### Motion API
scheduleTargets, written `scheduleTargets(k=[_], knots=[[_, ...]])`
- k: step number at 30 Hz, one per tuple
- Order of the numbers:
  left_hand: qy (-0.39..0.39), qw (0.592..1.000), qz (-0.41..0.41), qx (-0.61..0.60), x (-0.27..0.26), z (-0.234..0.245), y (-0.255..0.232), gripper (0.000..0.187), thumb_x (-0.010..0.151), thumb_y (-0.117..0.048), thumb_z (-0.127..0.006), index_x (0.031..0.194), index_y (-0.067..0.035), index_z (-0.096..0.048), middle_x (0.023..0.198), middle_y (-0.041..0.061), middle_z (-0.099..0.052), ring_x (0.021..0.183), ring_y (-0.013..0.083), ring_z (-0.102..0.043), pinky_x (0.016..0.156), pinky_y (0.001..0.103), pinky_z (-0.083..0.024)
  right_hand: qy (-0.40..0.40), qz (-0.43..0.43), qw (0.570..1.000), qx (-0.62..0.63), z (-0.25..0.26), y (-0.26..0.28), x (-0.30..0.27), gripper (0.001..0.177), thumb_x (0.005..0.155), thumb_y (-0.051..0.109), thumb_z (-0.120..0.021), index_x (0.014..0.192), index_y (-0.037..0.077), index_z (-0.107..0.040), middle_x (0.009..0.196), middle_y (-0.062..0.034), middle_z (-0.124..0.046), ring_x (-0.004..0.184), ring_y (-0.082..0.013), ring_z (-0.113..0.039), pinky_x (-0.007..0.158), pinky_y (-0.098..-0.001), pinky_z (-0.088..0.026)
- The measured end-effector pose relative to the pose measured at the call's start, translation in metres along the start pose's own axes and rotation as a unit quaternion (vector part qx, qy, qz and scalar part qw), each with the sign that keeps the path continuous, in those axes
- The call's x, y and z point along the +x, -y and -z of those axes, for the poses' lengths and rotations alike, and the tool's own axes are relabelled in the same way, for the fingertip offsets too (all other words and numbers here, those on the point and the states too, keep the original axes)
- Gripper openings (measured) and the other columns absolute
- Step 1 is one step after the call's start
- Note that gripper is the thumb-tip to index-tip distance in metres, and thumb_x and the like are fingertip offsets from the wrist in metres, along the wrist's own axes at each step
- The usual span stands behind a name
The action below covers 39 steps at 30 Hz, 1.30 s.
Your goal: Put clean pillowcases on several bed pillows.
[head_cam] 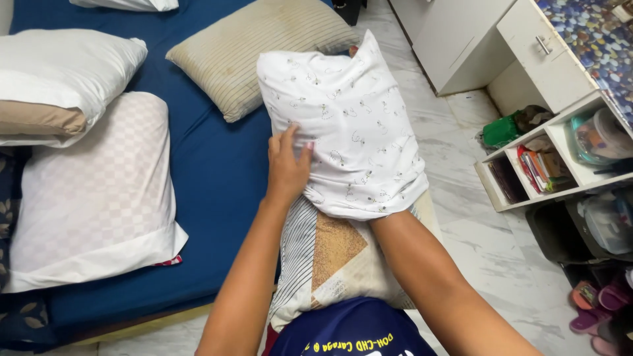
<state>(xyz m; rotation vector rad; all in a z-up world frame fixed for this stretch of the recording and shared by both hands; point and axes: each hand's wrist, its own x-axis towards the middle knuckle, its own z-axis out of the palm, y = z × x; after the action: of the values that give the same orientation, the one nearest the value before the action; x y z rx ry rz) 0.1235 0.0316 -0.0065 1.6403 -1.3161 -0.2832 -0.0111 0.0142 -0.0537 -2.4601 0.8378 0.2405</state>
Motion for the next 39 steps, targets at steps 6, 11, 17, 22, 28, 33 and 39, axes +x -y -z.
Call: scheduleTargets(k=[6, 11, 17, 22, 28, 33, 39], knots=[[0.021, 0.997, 0.010, 0.067, 0.013, -0.054, 0.049, 0.012, 0.103, -0.014, -0.062, 0.112, -0.008, -0.066, 0.114, 0.013, -0.066, 0.111, 0.0356, -0.059, 0.099, 0.044, -0.048, 0.008, -0.016, 1.000, 0.011, 0.005, 0.005, -0.031, 0.055, 0.099, 0.043, -0.057, 0.141, 0.007, -0.059, 0.132, -0.0230, -0.063, 0.123, -0.0377, -0.059, 0.109, -0.0480, -0.042], [-0.048, 0.997, -0.064, 0.020, 0.012, -0.057, 0.069, 0.022, 0.103, -0.002, -0.057, 0.124, -0.005, -0.062, 0.125, 0.018, -0.058, 0.115, 0.0388, -0.057, 0.102, 0.044, -0.048, 0.016, -0.033, 0.999, 0.018, 0.011, 0.003, -0.062, 0.055, 0.100, 0.042, -0.057, 0.142, 0.007, -0.058, 0.132, -0.0234, -0.063, 0.122, -0.0379, -0.059, 0.109, -0.0479, -0.043], [-0.039, 0.994, -0.102, 0.028, 0.027, -0.037, 0.070, 0.020, 0.092, -0.002, -0.068, 0.109, -0.009, -0.075, 0.115, 0.014, -0.067, 0.106, 0.0360, -0.062, 0.091, 0.043, -0.051, 0.062, 0.015, 0.991, 0.116, 0.089, 0.005, -0.108, 0.053, 0.096, 0.039, -0.062, 0.139, 0.009, -0.060, 0.126, -0.0183, -0.068, 0.116, -0.0323, -0.065, 0.104, -0.0451, -0.048], [0.006, 0.998, -0.046, -0.031, 0.028, -0.008, 0.053, 0.015, 0.094, -0.001, -0.067, 0.105, -0.007, -0.075, 0.101, 0.012, -0.070, 0.093, 0.0295, -0.069, 0.082, 0.038, -0.055, -0.236, -0.247, 0.879, 0.334, 0.101, -0.117, -0.059, 0.048, 0.094, 0.031, -0.054, 0.139, 0.016, -0.061, 0.108, -0.0115, -0.074, 0.087, -0.0289, -0.075, 0.083, -0.0420, -0.063], [0.046, 0.995, -0.086, 0.018, 0.008, -0.007, 0.022, 0.010, 0.092, 0.003, -0.066, 0.099, -0.002, -0.070, 0.093, 0.014, -0.066, 0.087, 0.0326, -0.065, 0.075, 0.041, -0.052, -0.424, -0.227, 0.866, 0.135, 0.007, -0.251, -0.002, 0.041, 0.094, 0.035, -0.081, 0.113, 0.000, -0.071, 0.105, -0.0218, -0.069, 0.094, -0.0359, -0.069, 0.084, -0.0431, -0.055], [0.180, 0.968, -0.154, 0.084, -0.024, -0.025, -0.017, 0.025, 0.079, 0.013, -0.046, 0.090, -0.003, -0.061, 0.086, 0.014, -0.061, 0.088, 0.0323, -0.059, 0.083, 0.043, -0.045, -0.547, -0.297, 0.755, 0.206, -0.051, -0.280, 0.005, 0.026, 0.102, 0.026, -0.065, 0.100, 0.000, -0.066, 0.094, -0.0207, -0.072, 0.087, -0.0354, -0.067, 0.080, -0.0445, -0.052], [0.201, 0.973, -0.080, 0.084, -0.046, 0.002, 0.065, 0.018, 0.082, 0.003, -0.048, 0.095, -0.003, -0.059, 0.094, 0.019, -0.063, 0.095, 0.0384, -0.059, 0.086, 0.047, -0.045, -0.455, -0.261, 0.841, 0.133, -0.046, -0.241, -0.073, 0.024, 0.104, 0.022, -0.062, 0.102, -0.001, -0.065, 0.095, -0.0236, -0.070, 0.089, -0.0393, -0.066, 0.081, -0.0458, -0.052]])
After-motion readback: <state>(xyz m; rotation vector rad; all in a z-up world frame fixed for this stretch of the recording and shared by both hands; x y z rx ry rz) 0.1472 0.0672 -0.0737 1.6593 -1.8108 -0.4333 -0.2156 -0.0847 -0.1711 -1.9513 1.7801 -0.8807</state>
